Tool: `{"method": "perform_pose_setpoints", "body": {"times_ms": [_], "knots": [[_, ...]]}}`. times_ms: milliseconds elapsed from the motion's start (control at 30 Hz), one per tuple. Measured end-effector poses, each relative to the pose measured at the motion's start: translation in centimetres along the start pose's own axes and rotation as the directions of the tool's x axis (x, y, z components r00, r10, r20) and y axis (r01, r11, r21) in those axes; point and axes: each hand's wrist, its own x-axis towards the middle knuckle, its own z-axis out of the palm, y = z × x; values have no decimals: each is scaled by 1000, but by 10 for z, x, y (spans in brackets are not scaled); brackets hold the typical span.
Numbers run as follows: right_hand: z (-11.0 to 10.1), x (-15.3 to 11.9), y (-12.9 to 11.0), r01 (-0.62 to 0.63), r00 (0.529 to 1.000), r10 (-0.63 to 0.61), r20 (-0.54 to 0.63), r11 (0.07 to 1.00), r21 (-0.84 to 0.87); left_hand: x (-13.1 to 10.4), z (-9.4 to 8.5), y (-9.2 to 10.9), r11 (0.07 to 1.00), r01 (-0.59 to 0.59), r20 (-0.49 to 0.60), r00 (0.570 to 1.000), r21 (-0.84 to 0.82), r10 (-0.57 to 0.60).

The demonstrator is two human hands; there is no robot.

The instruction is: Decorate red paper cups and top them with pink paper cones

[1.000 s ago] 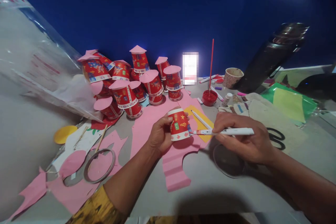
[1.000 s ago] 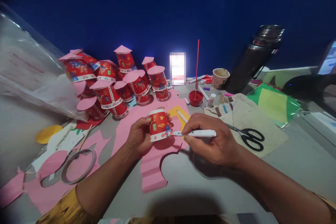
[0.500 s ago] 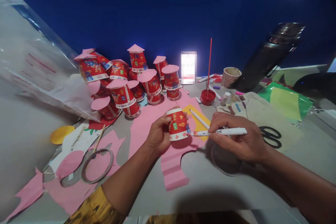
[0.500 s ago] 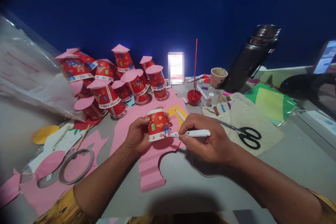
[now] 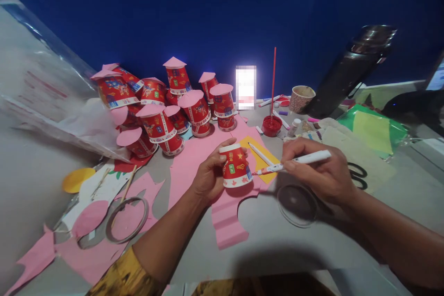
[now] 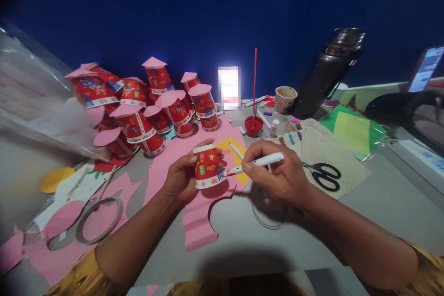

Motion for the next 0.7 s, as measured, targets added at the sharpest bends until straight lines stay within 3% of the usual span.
{"method": "perform_pose_setpoints", "body": {"times_ms": [300,533,700], "knots": [[4,4,23,-95,958,85,-275,995,-21,3,-3,-1,1000,-2,-11,1000,-23,2],[7,13,27,-127,928,139,-345,990,58,1,0,3,999,-8,-72,997,-40,5],[-10,20,33,-136,897,192,-398,977,165,-1,2,7,998,-42,-152,988,-52,34]]}}
